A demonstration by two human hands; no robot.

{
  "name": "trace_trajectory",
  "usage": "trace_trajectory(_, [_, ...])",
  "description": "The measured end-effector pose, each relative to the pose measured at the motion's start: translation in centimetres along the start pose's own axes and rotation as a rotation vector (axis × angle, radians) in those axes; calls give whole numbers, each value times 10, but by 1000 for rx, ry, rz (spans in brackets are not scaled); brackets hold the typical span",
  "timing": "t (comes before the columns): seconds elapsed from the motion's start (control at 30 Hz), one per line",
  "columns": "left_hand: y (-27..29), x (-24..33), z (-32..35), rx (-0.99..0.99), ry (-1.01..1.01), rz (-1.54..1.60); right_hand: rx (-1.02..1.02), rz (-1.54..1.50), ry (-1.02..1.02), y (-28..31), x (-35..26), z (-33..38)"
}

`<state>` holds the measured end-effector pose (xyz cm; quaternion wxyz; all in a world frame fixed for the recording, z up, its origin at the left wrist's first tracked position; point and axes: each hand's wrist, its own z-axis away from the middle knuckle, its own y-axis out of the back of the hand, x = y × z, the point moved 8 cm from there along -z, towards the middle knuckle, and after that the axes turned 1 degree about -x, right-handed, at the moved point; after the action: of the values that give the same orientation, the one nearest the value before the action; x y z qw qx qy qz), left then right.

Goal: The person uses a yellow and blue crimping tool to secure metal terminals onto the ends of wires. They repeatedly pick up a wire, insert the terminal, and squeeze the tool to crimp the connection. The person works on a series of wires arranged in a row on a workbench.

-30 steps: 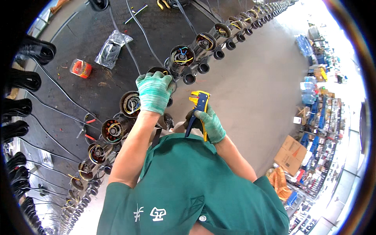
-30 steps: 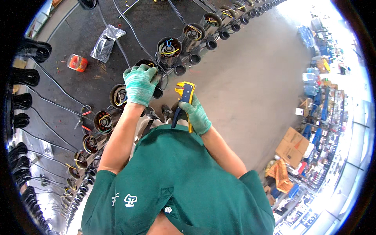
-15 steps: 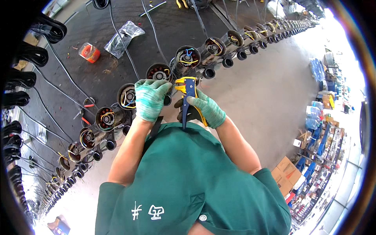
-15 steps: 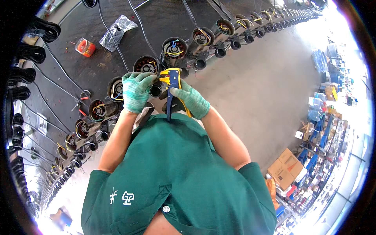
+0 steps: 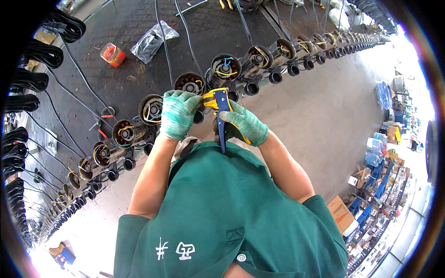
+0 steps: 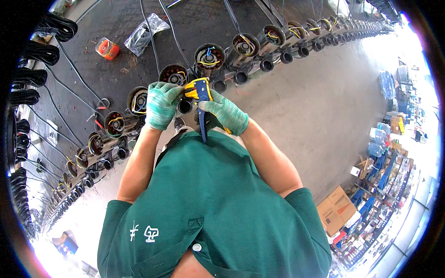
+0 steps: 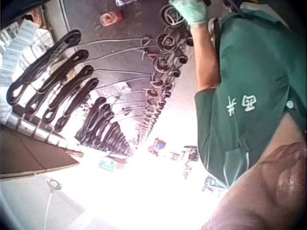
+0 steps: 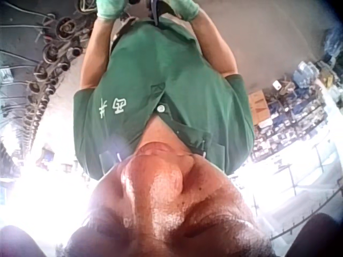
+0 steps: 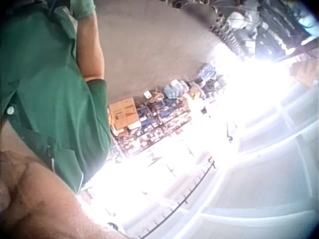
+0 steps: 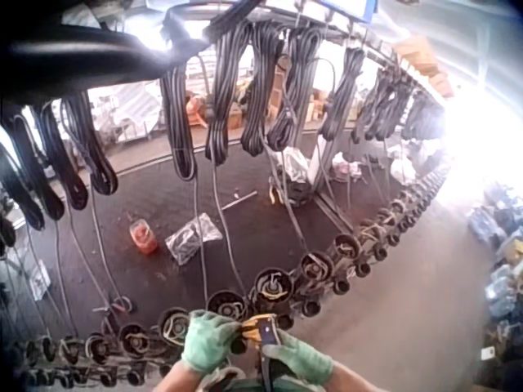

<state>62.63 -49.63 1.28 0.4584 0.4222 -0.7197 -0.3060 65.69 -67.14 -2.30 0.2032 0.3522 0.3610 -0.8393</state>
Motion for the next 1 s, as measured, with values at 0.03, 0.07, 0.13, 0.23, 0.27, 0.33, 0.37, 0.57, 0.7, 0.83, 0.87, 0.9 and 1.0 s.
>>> trace_trajectory(0.03, [-1, 1, -1, -18, -10, -10, 4, -2, 12, 0, -1, 0])
trace_trajectory(0.07, [0, 2, -3, -37, -20, -19, 8, -5, 24, -1, -2, 1])
trace_trajectory(0.13, [-3, 4, -4, -69, -42, -40, 15, -32, 21, -4, -3, 1])
trace_trajectory(0.23, [-6, 3, -4, -103, -77, -57, 57, -111, -22, -2, 2, 1])
trace_trajectory(0.27, [-7, 4, -4, -105, -85, -54, 91, -134, -38, 7, 12, -1])
trace_trajectory(0.33, [-6, 5, -6, -113, -94, -42, 176, -137, -46, 10, 17, -5])
trace_trajectory(0.37, [-5, 6, -5, -119, -96, -30, 197, -187, 28, 8, 19, -6])
trace_trajectory(0.57, [-1, 4, -7, -38, -95, 41, 195, -375, 101, 7, 19, 12])
trace_trajectory(0.7, [4, 1, -10, -10, 71, 93, 188, -334, 190, 21, 19, 12])
trace_trajectory(0.83, [-10, -3, -21, -63, 259, -72, 211, -331, 178, 15, 16, 12])
trace_trajectory(0.87, [-14, -5, -23, -106, 304, -128, 209, -333, 177, 10, 14, 13])
trace_trajectory(0.9, [-14, -3, -27, -152, 311, -160, 211, -336, 178, 8, 12, 15])
trace_trajectory(1.0, [-12, 0, -35, -202, 312, -206, 211, -327, 149, 4, 12, 20])
